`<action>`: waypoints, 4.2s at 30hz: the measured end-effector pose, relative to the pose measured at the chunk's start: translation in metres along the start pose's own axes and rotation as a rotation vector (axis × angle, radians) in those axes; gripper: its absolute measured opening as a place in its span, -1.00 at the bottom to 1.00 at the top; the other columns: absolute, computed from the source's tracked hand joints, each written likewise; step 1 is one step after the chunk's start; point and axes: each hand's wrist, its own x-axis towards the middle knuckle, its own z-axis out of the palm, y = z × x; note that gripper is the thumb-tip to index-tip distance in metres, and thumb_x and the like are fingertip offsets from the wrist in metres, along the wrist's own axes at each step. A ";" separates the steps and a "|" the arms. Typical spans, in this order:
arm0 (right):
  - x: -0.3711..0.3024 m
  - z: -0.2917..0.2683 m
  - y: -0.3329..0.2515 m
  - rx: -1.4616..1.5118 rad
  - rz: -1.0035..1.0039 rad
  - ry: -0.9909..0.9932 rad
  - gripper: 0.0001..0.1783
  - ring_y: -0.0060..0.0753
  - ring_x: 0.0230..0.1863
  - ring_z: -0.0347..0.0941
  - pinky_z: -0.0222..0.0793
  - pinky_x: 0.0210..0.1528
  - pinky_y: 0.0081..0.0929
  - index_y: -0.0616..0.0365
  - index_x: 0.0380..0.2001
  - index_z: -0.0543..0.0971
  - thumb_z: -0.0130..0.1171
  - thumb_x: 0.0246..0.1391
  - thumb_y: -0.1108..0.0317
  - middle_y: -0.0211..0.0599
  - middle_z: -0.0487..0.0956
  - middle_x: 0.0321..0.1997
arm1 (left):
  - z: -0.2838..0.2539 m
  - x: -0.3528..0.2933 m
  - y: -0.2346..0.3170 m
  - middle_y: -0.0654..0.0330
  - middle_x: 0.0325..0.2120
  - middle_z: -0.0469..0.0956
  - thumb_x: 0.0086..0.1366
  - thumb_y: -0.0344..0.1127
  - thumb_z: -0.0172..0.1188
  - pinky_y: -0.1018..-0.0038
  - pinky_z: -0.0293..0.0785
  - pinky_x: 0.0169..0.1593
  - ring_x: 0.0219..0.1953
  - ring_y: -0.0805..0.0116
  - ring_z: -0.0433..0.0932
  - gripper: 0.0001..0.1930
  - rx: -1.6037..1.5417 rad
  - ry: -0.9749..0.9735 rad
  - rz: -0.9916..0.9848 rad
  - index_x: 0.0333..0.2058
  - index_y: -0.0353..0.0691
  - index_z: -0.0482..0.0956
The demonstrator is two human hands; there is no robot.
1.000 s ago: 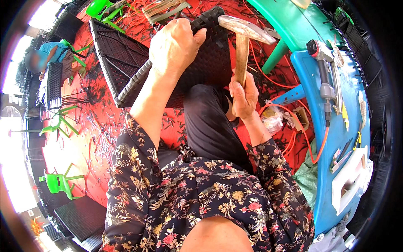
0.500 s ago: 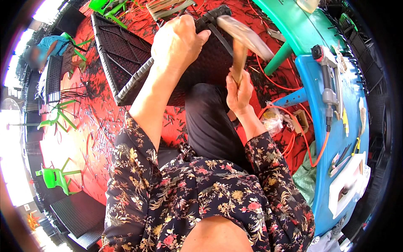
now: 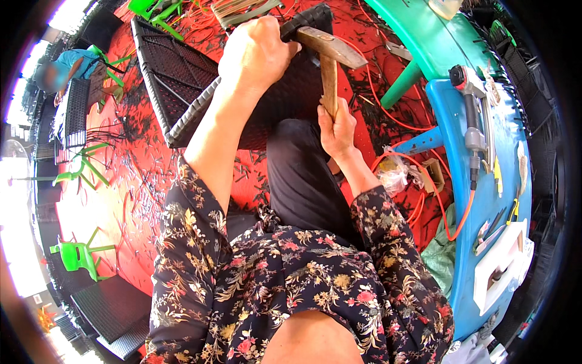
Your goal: The person uses a hammer to tap a section of a black wicker chair frame. They then use their hands to weave a black plastic strip into the chair's frame, securing the weave by pulling and adjusting the strip.
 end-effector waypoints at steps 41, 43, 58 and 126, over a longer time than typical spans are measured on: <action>0.008 0.004 -0.025 0.029 0.007 0.109 -0.83 -0.28 -0.55 0.48 0.38 -0.46 -0.44 0.19 -0.30 0.43 0.16 0.12 0.36 -0.17 0.49 -0.48 | -0.006 0.014 0.004 -0.15 -0.44 0.56 -0.07 -0.17 0.39 0.16 0.48 -0.17 -0.25 -0.12 0.56 -0.68 0.005 -0.088 0.013 -0.44 -0.31 0.59; 0.007 0.011 -0.010 0.141 0.129 0.032 -0.85 -0.28 -0.54 0.49 0.38 -0.47 -0.43 0.20 -0.31 0.44 0.15 0.13 0.37 -0.18 0.49 -0.49 | -0.003 0.019 0.000 -0.15 -0.43 0.57 -0.07 -0.16 0.39 0.15 0.48 -0.16 -0.25 -0.12 0.56 -0.67 -0.041 -0.084 -0.015 -0.44 -0.30 0.59; -0.045 -0.017 0.010 0.500 0.266 0.114 -0.84 -0.74 -0.61 0.28 0.25 -0.53 -0.66 0.21 -0.22 0.46 0.10 0.19 0.37 -0.51 0.40 -0.55 | 0.000 0.009 -0.003 -0.10 -0.52 0.57 0.07 -0.07 0.26 0.26 0.45 -0.29 -0.42 0.00 0.58 -0.63 -0.052 0.024 -0.023 -0.33 -0.31 0.61; 0.012 0.026 0.011 0.342 0.160 0.072 -0.80 -0.30 -0.59 0.46 0.37 -0.49 -0.44 0.18 -0.32 0.42 0.17 0.13 0.30 -0.26 0.49 -0.57 | -0.017 0.017 -0.006 -0.14 -0.44 0.56 -0.12 -0.33 0.39 0.23 0.46 -0.18 -0.26 -0.07 0.57 -0.72 -0.129 -0.059 -0.088 -0.43 -0.36 0.56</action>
